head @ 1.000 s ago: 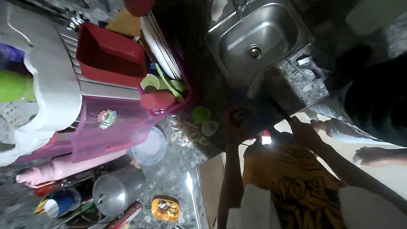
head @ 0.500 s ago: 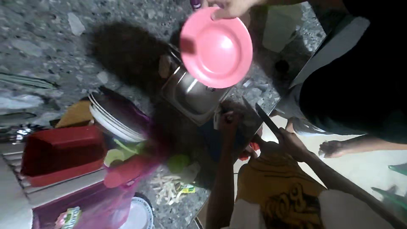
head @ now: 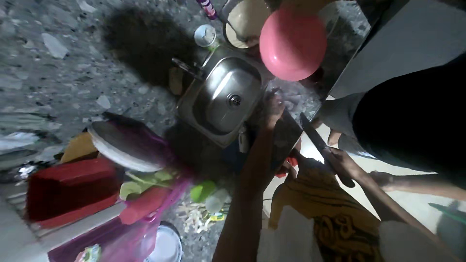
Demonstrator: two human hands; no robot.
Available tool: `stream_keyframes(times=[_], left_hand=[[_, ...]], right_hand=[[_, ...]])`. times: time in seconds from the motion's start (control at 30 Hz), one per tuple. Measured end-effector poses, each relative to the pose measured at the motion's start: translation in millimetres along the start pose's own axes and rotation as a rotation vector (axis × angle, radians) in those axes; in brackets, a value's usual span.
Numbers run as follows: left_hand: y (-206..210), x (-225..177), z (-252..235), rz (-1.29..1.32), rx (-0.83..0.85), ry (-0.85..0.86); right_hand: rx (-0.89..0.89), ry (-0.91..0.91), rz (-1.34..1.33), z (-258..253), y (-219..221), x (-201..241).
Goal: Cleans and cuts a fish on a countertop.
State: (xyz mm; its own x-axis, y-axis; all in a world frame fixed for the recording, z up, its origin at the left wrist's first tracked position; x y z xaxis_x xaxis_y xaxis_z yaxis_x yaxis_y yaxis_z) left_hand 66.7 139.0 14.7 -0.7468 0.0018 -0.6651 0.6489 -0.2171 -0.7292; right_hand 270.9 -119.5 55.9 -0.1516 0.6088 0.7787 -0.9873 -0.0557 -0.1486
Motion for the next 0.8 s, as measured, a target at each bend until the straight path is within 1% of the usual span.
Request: stream_keyframes(times=[0.1, 0.17, 0.23, 0.27, 0.33, 0.4, 0.47, 0.53, 0.6, 0.73, 0.8], left_hand=[[-28, 6, 17, 0.007, -0.171, 0.049], [-63, 28, 47, 0.022, -0.321, 0.013], [-103, 59, 91, 0.013, -0.347, -0.154], [-118, 81, 115, 0.019, -0.377, -0.238], [-137, 125, 166, 0.037, -0.488, -0.407], [-143, 153, 208, -0.006, -0.547, -0.506], [-135, 167, 230, -0.038, -0.508, -0.561], [-123, 172, 227, -0.023, -0.436, -0.576], [-112, 165, 212, -0.039, -0.328, -0.550], [-105, 145, 161, -0.058, -0.215, -0.397], [-101, 139, 140, -0.104, -0.090, -0.409]], right_hand=[[-0.044, -0.013, 0.124, -5, -4, 5], [-0.033, -0.058, 0.230, -11, -4, 6], [0.006, -0.052, 0.339, -18, -1, 10], [0.032, -0.048, 0.386, -23, 1, 11], [0.086, -0.049, 0.454, -29, 10, 14], [0.149, -0.039, 0.524, -37, 23, 21], [0.202, -0.064, 0.590, -44, 39, 28], [0.238, -0.111, 0.645, -50, 54, 36], [0.259, -0.150, 0.681, -55, 66, 44], [0.262, -0.193, 0.706, -59, 80, 60], [0.260, -0.186, 0.712, -58, 82, 64]])
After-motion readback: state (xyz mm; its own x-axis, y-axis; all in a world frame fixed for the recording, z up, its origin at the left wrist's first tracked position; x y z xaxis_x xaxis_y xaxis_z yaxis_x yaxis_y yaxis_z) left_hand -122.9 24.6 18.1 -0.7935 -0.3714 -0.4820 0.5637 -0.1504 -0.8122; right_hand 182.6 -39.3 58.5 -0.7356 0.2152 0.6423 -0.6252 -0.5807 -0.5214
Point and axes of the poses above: each hand's wrist, its own z-axis away from the middle knuckle, its own y-axis out of the palm, x = y × z, the point moved 4 cm from there along -z, towards the middle knuckle, and after that the axes turned 9 degrees about -x, right-handed, at the moved point
